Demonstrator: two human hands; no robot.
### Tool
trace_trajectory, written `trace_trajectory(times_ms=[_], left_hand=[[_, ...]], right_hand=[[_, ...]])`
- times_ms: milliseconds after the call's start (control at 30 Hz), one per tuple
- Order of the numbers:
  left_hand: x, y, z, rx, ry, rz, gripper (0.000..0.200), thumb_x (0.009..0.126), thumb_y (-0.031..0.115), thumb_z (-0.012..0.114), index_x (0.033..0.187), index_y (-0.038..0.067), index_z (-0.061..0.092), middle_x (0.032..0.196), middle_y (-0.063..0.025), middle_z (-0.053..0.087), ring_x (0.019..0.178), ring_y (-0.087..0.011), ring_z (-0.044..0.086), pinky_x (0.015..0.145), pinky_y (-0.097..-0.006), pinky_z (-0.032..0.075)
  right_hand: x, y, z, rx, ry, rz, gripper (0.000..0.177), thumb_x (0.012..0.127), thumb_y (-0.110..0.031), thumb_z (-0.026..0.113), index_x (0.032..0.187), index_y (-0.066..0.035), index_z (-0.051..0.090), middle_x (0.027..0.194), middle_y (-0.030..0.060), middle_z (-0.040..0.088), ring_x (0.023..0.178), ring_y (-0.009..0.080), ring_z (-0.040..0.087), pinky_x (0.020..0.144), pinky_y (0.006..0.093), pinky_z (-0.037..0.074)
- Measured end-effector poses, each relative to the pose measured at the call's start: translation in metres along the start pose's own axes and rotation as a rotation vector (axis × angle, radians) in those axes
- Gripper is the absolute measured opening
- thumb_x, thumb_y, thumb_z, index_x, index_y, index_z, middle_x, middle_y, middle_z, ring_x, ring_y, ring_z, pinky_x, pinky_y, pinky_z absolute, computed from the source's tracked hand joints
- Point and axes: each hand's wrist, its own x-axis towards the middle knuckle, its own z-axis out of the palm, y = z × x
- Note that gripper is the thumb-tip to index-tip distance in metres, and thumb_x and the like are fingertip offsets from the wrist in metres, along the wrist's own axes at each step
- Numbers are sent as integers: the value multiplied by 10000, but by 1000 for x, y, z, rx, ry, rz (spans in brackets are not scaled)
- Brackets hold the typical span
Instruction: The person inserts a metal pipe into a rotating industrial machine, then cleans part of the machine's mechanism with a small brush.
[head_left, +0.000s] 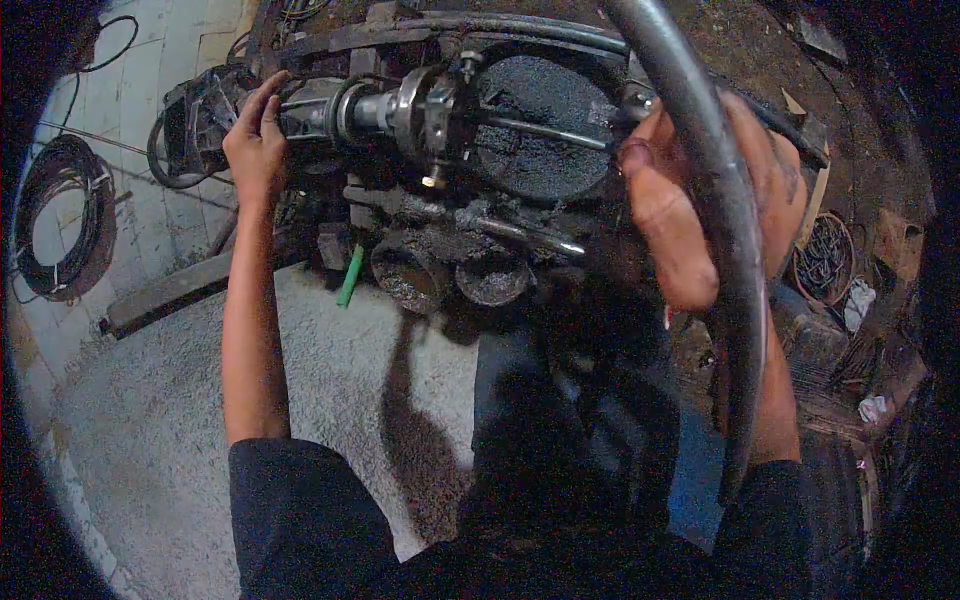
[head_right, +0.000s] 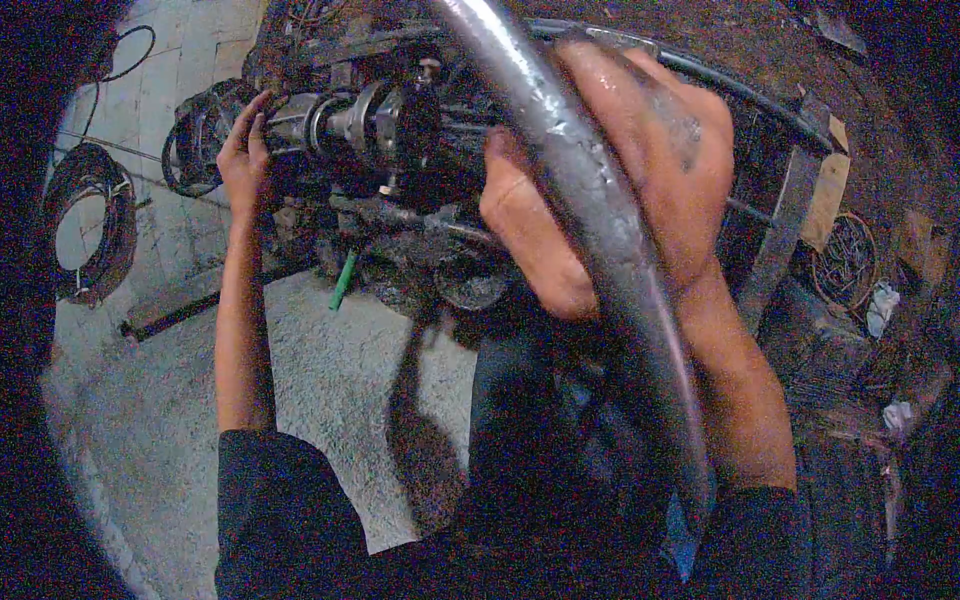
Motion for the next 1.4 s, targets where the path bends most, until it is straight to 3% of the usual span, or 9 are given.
trace_trajectory(times_ms=[367, 433, 533, 700, 833, 1000, 1067, 1233, 1400], left_hand=[[-3, 7, -6, 123, -2, 87, 303, 911, 88, 511, 1203, 84, 592, 1156, -126, 627, 1099, -248, 586, 948, -320, 420], [-31, 27, -15, 251, 236, 260, 311, 873, 68, 523, 1178, 32, 572, 1142, -154, 608, 1095, -307, 559, 944, -349, 414], [-139, 43, -33, 336, 228, -3, 228, 831, 24, 525, 1051, -18, 572, 1053, -187, 592, 980, -321, 556, 871, -384, 431], [-246, 1, 12, 352, -411, -894, 371, 955, 270, 403, 982, -64, 563, 882, -284, 591, 818, -442, 572, 688, -462, 441], [-294, -30, 58, 164, -48, -655, 353, 973, 250, 375, 973, -59, 547, 828, -304, 572, 791, -478, 548, 654, -479, 424], [-315, -63, 82, -87, -183, -431, 278, 935, 135, 437, 1150, -26, 511, 949, -196, 648, 868, -303, 633, 788, -377, 475], [-319, -68, 92, -288, -146, -642, 310, 870, 109, 532, 1155, -13, 524, 1038, -118, 653, 945, -205, 607, 860, -341, 464], [-313, -63, 84, -391, -157, -709, 377, 809, 137, 619, 1149, -6, 542, 1059, -105, 650, 947, -185, 597, 860, -334, 463], [-310, -65, 78, -273, -239, -646, 366, 798, 145, 634, 1130, 5, 567, 1041, -111, 660, 947, -199, 606, 858, -330, 460]], right_hand=[[9, -7, 8, 109, 56, 21, 229, 831, -149, 577, 992, -4, 651, 812, 113, 623, 658, 205, 598, 632, 277, 458], [9, -5, 6, 111, 46, 14, 227, 833, -180, 591, 937, 10, 658, 779, 116, 615, 621, 193, 586, 603, 278, 449], [6, -6, 11, 182, 124, 82, 224, 858, -190, 569, 956, -9, 659, 750, 118, 605, 619, 186, 582, 593, 283, 443], [11, -26, 2, -154, -6, -84, 216, 840, -121, 562, 1039, -72, 631, 752, 112, 610, 667, 246, 604, 630, 308, 463], [11, -7, 6, -139, 50, -187, 234, 795, -146, 600, 1023, -97, 618, 744, 105, 617, 666, 266, 614, 642, 338, 480], [9, -3, 11, -45, 51, -128, 300, 743, -202, 640, 1031, -123, 614, 727, 104, 615, 634, 270, 611, 621, 354, 489], [8, 3, 10, 34, 61, -11, 310, 728, -201, 642, 1027, -127, 613, 720, 106, 610, 628, 271, 609, 612, 360, 490], [16, -2, 12, -278, 161, -344, 285, 719, -163, 628, 1002, -135, 616, 663, 100, 582, 599, 268, 596, 562, 376, 478], [16, -3, 11, -258, 159, -325, 226, 733, -136, 614, 958, -121, 614, 654, 91, 581, 576, 278, 583, 550, 374, 472]])
